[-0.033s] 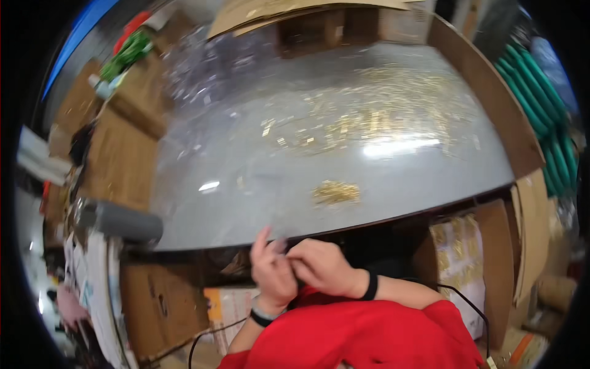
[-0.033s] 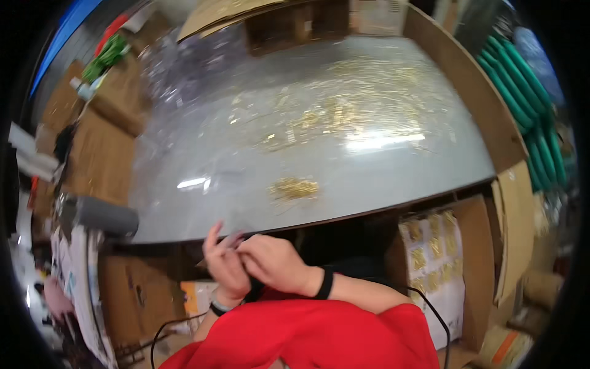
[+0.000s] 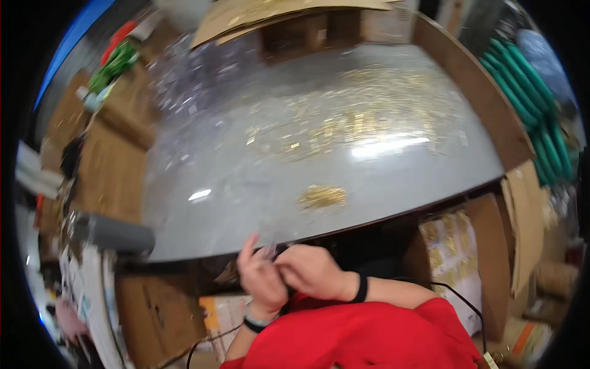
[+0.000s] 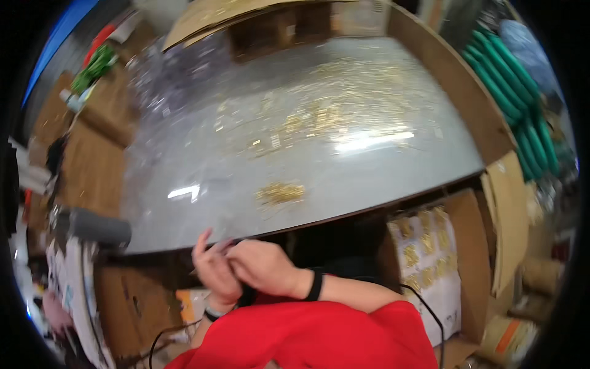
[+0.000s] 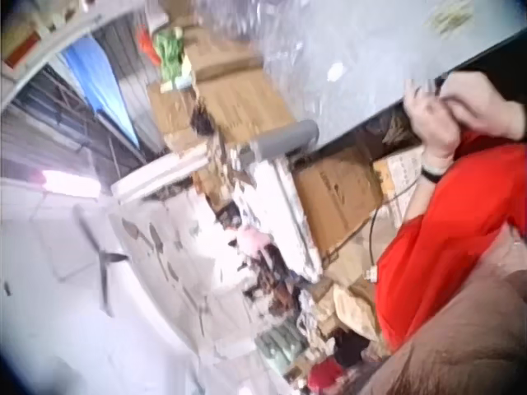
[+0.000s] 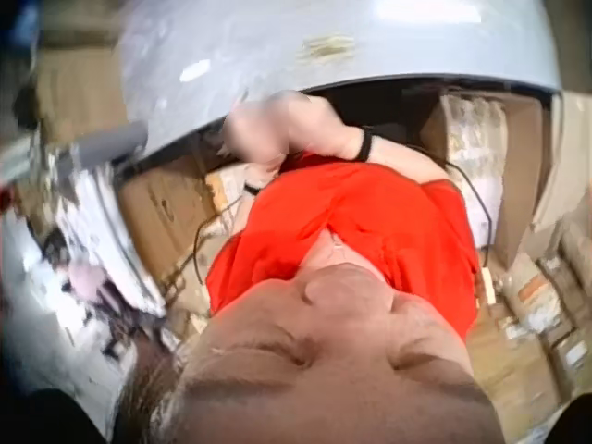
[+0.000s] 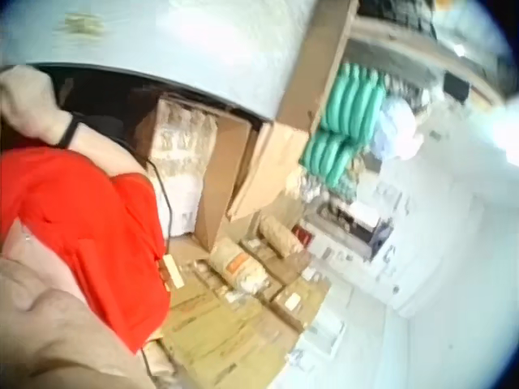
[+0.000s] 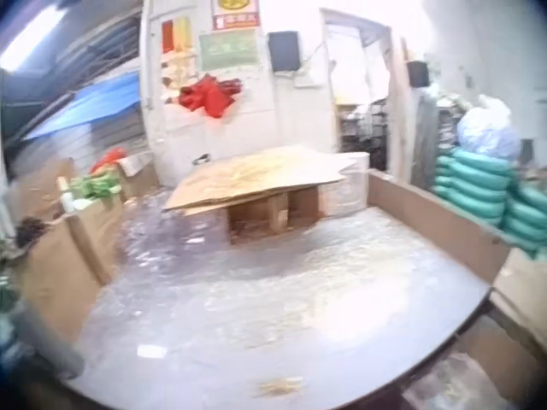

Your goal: Packaging small gold-colored metallic items into small plastic bags.

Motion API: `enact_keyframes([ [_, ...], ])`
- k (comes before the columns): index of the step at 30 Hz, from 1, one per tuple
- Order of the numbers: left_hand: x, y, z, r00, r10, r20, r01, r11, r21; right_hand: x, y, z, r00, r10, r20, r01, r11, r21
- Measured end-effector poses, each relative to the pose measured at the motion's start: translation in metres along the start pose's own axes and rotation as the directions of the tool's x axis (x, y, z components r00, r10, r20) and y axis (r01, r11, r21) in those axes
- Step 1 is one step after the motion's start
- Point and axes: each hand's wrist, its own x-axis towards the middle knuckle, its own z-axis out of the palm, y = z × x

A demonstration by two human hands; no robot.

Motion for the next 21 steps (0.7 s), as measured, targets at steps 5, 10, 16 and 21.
enact_keyframes([
  [5, 0.017, -0.064, -0.017, 0.832, -0.484, -0.272, 0.364, 0.846, -0.391, 0.000, 0.005, -0.006, 0.964, -0.252, -0.085, 0.238, 0.960, -0.146],
  [10, 0.051, -0.150, -0.045, 0.685, -0.669, -0.288, 0.399, 0.675, -0.620, 0.003, 0.015, -0.005, 0.941, -0.238, -0.240, 0.203, 0.966, -0.160],
  [16, 0.023, -0.036, -0.033, 0.935, -0.276, -0.221, 0.286, 0.958, 0.016, -0.001, 0.010, -0.027, 0.932, -0.217, -0.291, 0.150, 0.960, -0.238],
  [21, 0.020, 0.006, -0.023, 0.801, -0.278, 0.530, 0.598, 0.393, -0.698, 0.010, 0.006, -0.026, 0.896, -0.432, -0.100, 0.393, 0.878, -0.273],
])
